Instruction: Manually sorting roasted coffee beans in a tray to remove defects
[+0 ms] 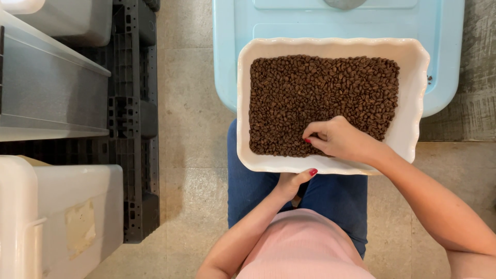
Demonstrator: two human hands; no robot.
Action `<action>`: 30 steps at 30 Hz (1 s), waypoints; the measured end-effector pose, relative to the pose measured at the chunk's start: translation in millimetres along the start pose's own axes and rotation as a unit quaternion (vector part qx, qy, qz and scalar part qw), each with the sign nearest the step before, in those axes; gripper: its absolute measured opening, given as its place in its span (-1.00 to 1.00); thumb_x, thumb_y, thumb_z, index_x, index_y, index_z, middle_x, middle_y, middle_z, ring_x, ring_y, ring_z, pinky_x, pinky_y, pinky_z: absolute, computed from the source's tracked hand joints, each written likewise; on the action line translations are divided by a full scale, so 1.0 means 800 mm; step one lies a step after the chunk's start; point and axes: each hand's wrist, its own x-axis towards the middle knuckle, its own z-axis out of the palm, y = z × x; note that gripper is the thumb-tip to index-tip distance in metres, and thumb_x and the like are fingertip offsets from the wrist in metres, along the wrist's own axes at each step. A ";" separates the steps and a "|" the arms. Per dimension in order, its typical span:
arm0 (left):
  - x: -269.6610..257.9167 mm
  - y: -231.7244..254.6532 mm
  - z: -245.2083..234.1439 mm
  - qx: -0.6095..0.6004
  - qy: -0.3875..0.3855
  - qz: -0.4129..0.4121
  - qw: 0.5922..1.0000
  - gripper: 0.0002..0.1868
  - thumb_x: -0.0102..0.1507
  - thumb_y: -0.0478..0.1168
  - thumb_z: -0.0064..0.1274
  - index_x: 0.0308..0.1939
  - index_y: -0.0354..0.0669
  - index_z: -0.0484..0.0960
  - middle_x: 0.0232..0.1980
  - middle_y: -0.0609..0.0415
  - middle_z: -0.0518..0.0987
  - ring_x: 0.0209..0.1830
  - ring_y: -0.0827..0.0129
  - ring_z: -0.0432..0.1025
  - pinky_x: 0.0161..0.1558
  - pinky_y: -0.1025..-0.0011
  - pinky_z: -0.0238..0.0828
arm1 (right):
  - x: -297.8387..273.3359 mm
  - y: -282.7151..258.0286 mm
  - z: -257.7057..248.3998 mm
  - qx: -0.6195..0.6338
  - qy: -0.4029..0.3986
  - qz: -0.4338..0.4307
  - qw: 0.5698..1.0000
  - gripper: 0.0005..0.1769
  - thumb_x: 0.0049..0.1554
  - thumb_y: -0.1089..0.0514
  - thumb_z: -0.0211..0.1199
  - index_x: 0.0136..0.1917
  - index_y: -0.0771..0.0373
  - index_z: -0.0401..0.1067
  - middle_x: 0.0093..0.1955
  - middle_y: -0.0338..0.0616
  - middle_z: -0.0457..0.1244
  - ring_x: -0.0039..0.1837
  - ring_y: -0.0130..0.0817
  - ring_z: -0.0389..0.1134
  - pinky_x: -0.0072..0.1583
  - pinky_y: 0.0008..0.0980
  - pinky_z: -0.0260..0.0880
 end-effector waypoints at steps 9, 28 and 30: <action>0.001 0.003 0.002 0.005 0.005 -0.002 1.000 -0.34 0.19 -0.20 0.28 0.26 -0.36 0.30 0.17 -0.09 0.42 0.30 0.30 0.25 0.38 0.09 0.18 | -0.001 0.022 0.019 -0.064 -0.006 -0.014 0.998 -0.81 0.16 0.23 0.24 0.04 0.09 0.57 -0.68 -0.24 0.04 -0.57 -0.35 0.04 -0.37 -0.43 0.21; 0.001 -0.048 -0.018 -0.006 0.016 -0.007 1.000 -0.35 0.19 -0.20 0.30 0.23 -0.38 0.33 0.14 -0.09 0.44 0.27 0.31 0.28 0.36 0.10 0.22 | 0.020 -0.014 0.028 0.170 0.014 0.007 0.985 -0.70 0.08 0.30 -0.12 -0.28 0.17 0.44 -0.59 -0.23 0.08 -0.44 -0.34 0.07 -0.27 -0.38 0.22; 0.002 -0.057 -0.022 -0.004 0.015 -0.009 1.000 -0.36 0.20 -0.19 0.29 0.23 -0.38 0.34 0.15 -0.10 0.45 0.27 0.30 0.28 0.37 0.09 0.21 | 0.026 -0.024 0.035 0.157 0.020 -0.002 0.987 -0.69 0.08 0.29 -0.10 -0.27 0.13 0.48 -0.62 -0.27 0.07 -0.47 -0.37 0.06 -0.30 -0.40 0.21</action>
